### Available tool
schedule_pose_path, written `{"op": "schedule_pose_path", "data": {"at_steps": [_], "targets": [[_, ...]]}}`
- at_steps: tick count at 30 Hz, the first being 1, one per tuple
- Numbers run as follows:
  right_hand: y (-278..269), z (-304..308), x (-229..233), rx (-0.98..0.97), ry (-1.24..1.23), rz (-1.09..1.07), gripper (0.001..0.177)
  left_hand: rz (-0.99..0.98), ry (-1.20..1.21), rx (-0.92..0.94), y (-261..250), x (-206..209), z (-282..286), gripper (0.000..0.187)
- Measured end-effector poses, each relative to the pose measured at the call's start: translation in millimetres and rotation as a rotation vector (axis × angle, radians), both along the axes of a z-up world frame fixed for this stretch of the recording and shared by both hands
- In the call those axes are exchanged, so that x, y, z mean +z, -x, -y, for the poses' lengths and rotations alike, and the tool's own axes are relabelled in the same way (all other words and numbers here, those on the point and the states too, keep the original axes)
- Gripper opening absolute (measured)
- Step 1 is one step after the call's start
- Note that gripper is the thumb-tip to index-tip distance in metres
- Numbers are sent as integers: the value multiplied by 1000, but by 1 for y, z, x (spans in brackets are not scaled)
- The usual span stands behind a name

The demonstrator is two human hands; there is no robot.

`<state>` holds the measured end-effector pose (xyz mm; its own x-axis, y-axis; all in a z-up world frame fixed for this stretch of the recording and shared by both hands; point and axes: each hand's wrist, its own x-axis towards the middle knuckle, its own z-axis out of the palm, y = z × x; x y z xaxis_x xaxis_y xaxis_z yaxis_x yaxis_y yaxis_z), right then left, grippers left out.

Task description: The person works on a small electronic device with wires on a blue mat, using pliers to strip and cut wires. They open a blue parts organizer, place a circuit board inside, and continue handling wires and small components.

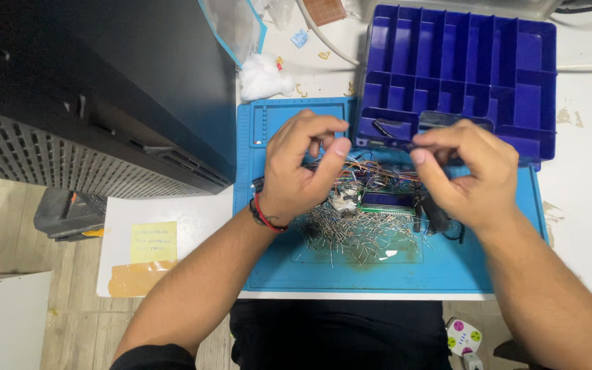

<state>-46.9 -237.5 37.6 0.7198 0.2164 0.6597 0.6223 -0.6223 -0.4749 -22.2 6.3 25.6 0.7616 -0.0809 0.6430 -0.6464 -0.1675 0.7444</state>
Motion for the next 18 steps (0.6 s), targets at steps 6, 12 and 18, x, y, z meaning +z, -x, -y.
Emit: {"op": "schedule_pose_path", "data": {"at_steps": [6,12,18], "targets": [[5,9,21,269,420,-371,21,360,-301,-139,-3,17,-1,15],[9,9,-3,243,751,-307,34,409,-495,-88,-7,10,1,19],[13,5,1,235,771,-301,28,378,-493,-52,-7,10,1,20]]}}
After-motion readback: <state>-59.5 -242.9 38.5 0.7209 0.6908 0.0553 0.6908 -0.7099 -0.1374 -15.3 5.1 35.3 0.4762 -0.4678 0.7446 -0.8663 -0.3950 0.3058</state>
